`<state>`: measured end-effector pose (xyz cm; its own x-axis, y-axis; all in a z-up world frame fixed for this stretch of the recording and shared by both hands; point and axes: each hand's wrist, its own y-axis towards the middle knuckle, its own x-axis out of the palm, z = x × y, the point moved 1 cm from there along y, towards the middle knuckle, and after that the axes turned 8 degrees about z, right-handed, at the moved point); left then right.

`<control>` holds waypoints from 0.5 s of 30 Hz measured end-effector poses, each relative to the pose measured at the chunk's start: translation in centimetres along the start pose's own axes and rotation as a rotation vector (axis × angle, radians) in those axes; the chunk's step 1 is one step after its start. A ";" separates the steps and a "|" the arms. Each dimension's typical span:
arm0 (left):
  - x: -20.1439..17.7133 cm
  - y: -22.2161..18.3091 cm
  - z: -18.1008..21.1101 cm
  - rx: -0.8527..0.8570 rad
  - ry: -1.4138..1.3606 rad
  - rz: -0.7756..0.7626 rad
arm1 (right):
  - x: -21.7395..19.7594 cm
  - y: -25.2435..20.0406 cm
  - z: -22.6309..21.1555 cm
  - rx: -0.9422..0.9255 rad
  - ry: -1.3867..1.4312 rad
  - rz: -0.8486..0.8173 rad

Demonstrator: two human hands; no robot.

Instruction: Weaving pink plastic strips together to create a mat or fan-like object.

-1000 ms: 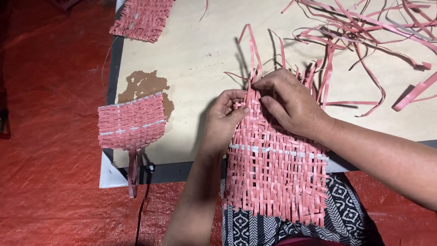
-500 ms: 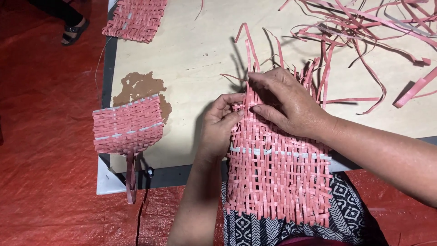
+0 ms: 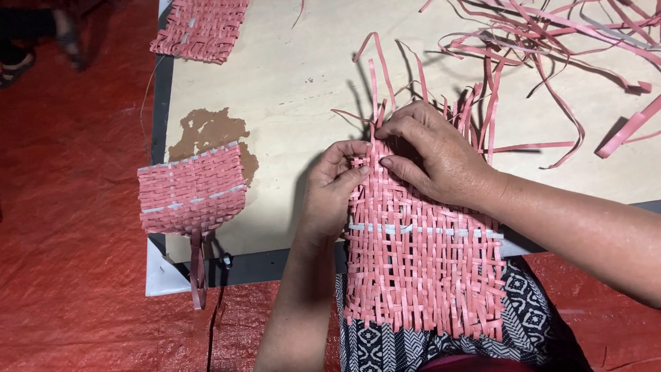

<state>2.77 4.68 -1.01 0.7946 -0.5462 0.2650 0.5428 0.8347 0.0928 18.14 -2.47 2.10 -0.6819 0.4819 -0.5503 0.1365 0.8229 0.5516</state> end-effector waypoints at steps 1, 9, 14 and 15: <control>-0.1 0.1 -0.1 -0.001 0.001 0.000 | 0.0 0.1 -0.2 0.001 0.001 0.001; 0.1 0.4 0.2 0.035 0.016 0.018 | -0.2 0.2 -0.7 0.001 0.046 0.002; 0.0 0.5 0.3 0.026 0.014 0.020 | -0.2 0.1 0.6 0.062 0.097 -0.035; 0.0 0.6 0.5 0.032 0.021 0.018 | -0.1 0.2 0.8 0.078 0.116 -0.060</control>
<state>3.02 5.23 -0.46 0.8101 -0.5321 0.2464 0.5196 0.8461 0.1190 18.87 -2.16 1.73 -0.7683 0.3968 -0.5022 0.1452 0.8723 0.4670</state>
